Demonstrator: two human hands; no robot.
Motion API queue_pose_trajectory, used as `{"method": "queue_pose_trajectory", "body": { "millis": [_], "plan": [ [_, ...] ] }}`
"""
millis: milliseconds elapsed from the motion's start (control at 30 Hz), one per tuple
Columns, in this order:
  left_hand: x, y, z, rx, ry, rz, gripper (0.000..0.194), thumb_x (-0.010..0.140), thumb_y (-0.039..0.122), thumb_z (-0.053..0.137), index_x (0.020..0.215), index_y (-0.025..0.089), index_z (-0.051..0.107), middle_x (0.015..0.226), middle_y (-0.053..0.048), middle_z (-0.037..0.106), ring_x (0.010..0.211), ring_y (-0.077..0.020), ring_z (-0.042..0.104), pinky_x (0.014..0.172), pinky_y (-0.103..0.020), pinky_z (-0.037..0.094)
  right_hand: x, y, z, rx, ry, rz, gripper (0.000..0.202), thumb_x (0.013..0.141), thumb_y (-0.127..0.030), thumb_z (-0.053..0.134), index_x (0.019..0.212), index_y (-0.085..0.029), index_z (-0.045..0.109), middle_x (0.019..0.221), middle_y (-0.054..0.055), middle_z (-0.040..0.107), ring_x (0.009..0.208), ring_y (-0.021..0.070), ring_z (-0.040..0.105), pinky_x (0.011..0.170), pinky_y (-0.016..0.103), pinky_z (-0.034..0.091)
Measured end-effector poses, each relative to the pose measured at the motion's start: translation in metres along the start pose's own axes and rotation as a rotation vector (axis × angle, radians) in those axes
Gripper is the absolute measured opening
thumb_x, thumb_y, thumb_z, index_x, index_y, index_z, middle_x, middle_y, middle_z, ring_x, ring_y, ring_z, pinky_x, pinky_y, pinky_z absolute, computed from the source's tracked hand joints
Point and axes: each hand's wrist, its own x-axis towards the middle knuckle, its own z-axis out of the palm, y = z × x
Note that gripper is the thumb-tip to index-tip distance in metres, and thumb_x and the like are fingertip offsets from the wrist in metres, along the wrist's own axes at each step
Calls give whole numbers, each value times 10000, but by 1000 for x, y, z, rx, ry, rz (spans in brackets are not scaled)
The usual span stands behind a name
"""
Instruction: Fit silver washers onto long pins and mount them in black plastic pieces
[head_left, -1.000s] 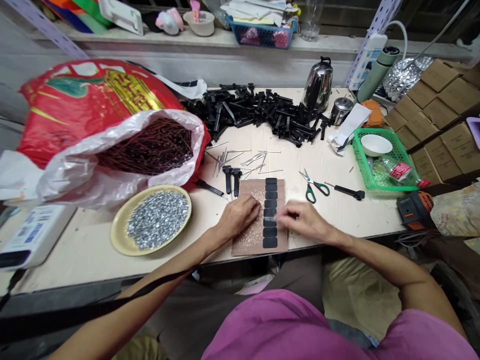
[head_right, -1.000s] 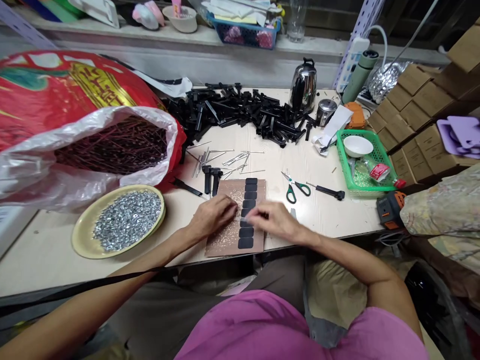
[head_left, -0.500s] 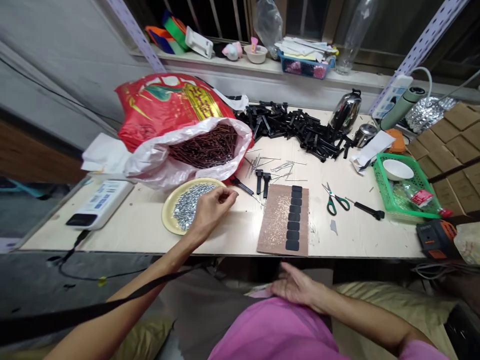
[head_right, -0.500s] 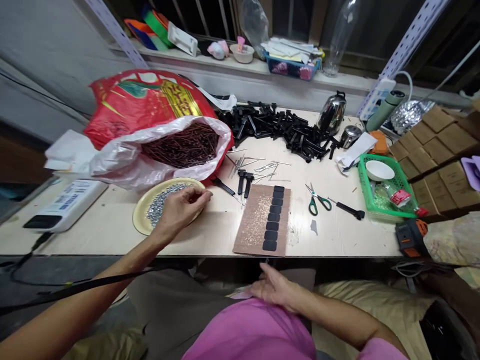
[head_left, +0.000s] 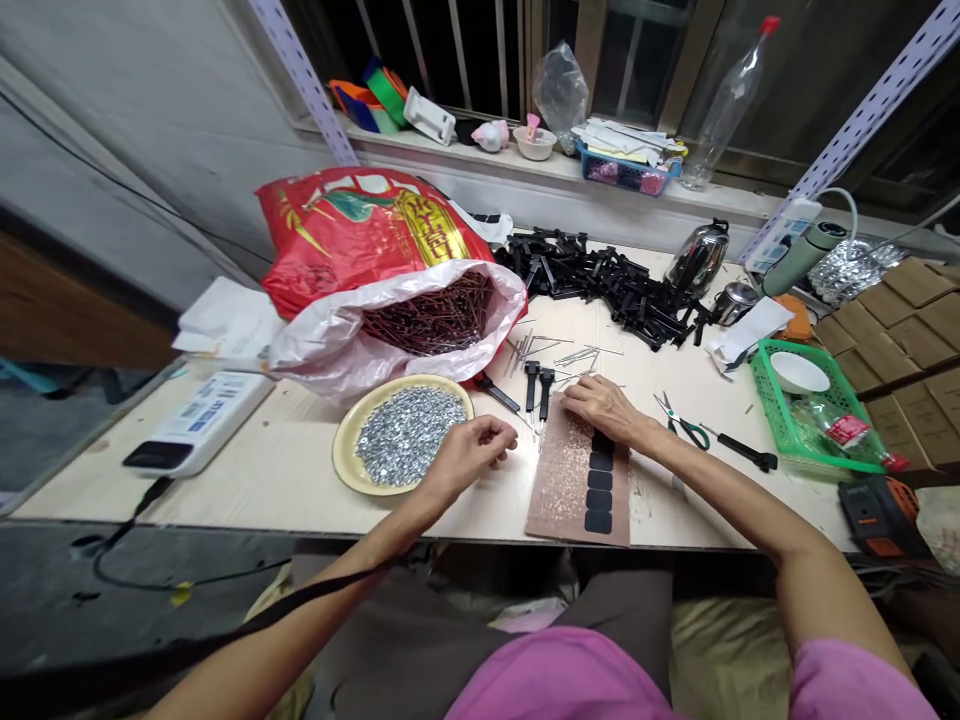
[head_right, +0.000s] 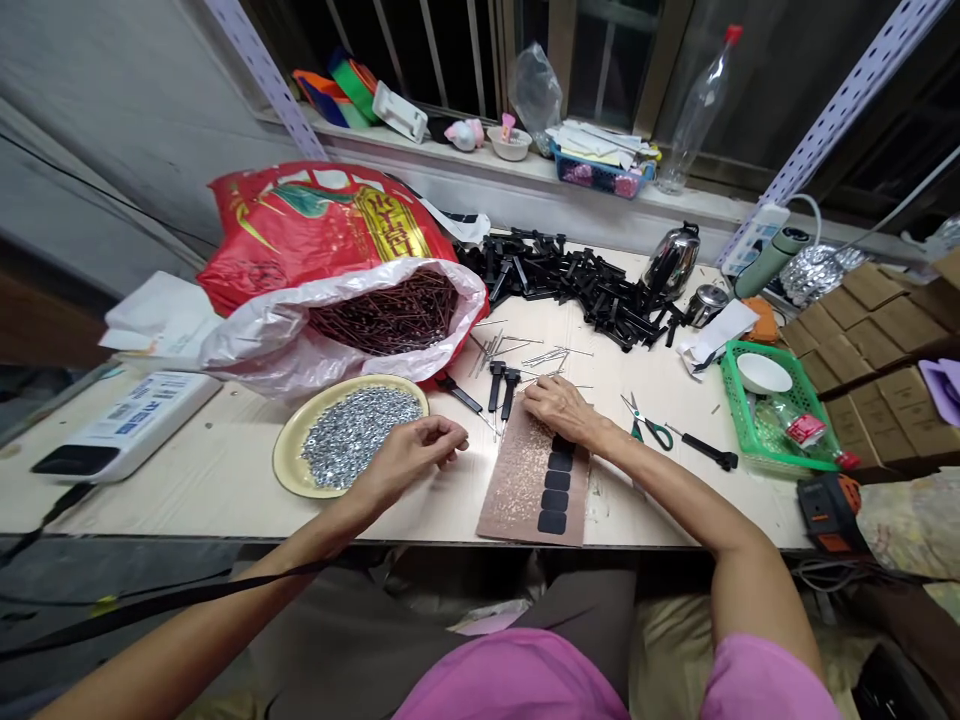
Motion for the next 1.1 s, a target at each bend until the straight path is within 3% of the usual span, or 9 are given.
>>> {"method": "queue_pose_trajectory", "body": {
  "millis": [133, 267, 367, 500, 567, 667, 900, 1000, 1100],
  "plan": [
    [5, 4, -2, -422, -29, -237, 211, 582, 275, 745, 571, 145, 580, 612, -16, 647, 489, -80, 526, 501, -208, 446, -26, 13, 9, -38, 33, 20, 202, 946, -147, 458, 975, -184, 654, 894, 62, 659, 810, 183, 479, 690, 307, 351],
    [12, 6, 5, -540, -33, -325, 174, 556, 162, 784, 583, 119, 617, 580, -3, 635, 476, -56, 519, 482, -169, 440, -12, 11, 17, -30, 98, 49, 250, 967, -158, 413, 1063, -189, 642, 906, 63, 657, 808, 180, 470, 672, 296, 349],
    [15, 8, 2, -611, 13, -364, 159, 587, 92, 782, 658, 121, 642, 617, 3, 649, 481, -48, 528, 492, -155, 461, 21, 4, 22, -49, 51, -139, 248, 966, -157, 415, 1049, -207, 643, 982, 54, 653, 841, 177, 467, 675, 293, 344],
    [14, 11, -17, -645, 21, -392, 151, 660, 45, 751, 749, 122, 656, 667, 3, 646, 526, -46, 558, 546, -143, 510, 59, -8, 22, -124, -62, -388, 194, 935, -186, 500, 813, -205, 650, 955, 30, 657, 907, 191, 460, 724, 312, 337],
    [13, 12, -28, -670, 26, -405, 121, 696, 32, 721, 739, 120, 651, 655, 5, 626, 534, -45, 560, 544, -130, 512, 68, -11, 20, -183, -86, -459, 213, 927, -177, 512, 753, -208, 631, 897, 20, 656, 910, 192, 459, 773, 323, 336],
    [12, 11, -38, -727, 65, -424, 110, 733, 13, 670, 721, 120, 648, 643, 5, 601, 524, -41, 548, 518, -119, 508, 73, -9, 17, -238, -66, -555, 198, 932, -148, 488, 823, -230, 632, 923, 12, 643, 904, 180, 467, 828, 328, 336],
    [10, 14, -40, -819, 93, -449, 124, 769, -3, 613, 737, 111, 650, 638, 4, 571, 484, -22, 514, 472, -94, 489, 93, -2, 21, -250, -105, -736, 225, 917, -123, 483, 764, -212, 624, 891, 18, 622, 872, 169, 503, 820, 333, 388],
    [11, 11, -45, -870, 101, -446, 135, 755, -20, 612, 734, 109, 645, 651, -6, 584, 499, -27, 526, 495, -97, 500, 103, -1, 22, -129, -45, -822, 211, 931, -140, 460, 815, -204, 625, 920, 26, 641, 897, 163, 531, 843, 338, 426],
    [12, 4, -53, -903, 133, -399, 127, 753, -8, 621, 768, 116, 644, 693, -19, 609, 534, -39, 551, 530, -112, 521, 104, -7, 17, 139, 136, -697, 261, 960, -132, 369, 938, -192, 622, 1037, 52, 645, 1007, 155, 543, 914, 365, 445]
  ]
}}
